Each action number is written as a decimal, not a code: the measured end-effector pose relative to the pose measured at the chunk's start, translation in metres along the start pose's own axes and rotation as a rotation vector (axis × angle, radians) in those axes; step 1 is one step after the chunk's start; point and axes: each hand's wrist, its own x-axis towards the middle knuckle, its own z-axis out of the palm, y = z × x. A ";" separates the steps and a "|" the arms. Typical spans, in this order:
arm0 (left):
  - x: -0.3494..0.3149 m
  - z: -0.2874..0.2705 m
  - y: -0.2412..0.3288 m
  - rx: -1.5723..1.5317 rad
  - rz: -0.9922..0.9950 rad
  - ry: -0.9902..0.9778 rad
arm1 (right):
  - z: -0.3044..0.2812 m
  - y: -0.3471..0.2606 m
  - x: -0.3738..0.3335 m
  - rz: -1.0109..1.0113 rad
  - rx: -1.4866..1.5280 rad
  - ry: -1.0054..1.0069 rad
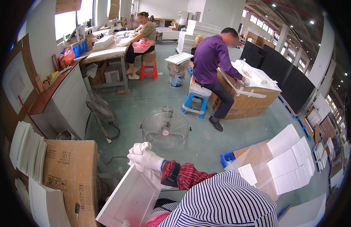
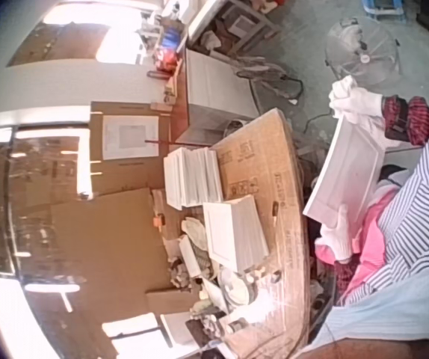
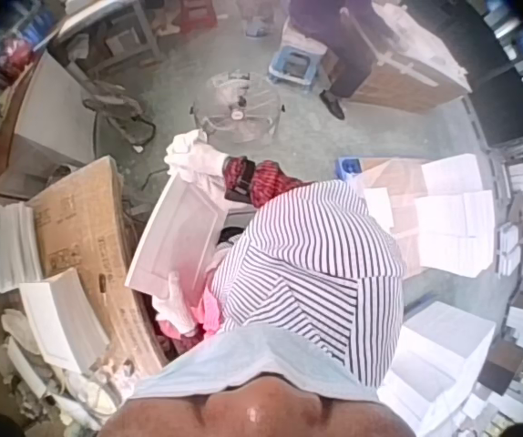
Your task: The worker wipes a white cabinet door, applies a blue finishing block to the edges, and uses a small applicator stick to apply touch-up material to the corners.
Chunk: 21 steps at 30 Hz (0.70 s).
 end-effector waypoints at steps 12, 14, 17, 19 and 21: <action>-0.014 -0.009 -0.035 -0.172 -0.106 0.098 | 0.068 -0.025 0.001 0.541 -0.216 -0.216; -0.010 -0.002 -0.036 -0.443 -0.073 0.124 | 0.067 -0.051 0.027 0.543 -0.361 -0.295; -0.014 -0.017 -0.011 -0.506 -0.509 0.143 | 0.087 -0.019 0.073 0.553 -0.261 -0.387; -0.045 -0.005 -0.050 -0.714 -0.465 0.398 | 0.157 0.001 0.091 0.215 -0.589 -0.389; -0.066 0.003 -0.083 -0.922 -0.325 0.610 | 0.214 0.022 0.115 0.250 -0.231 -0.504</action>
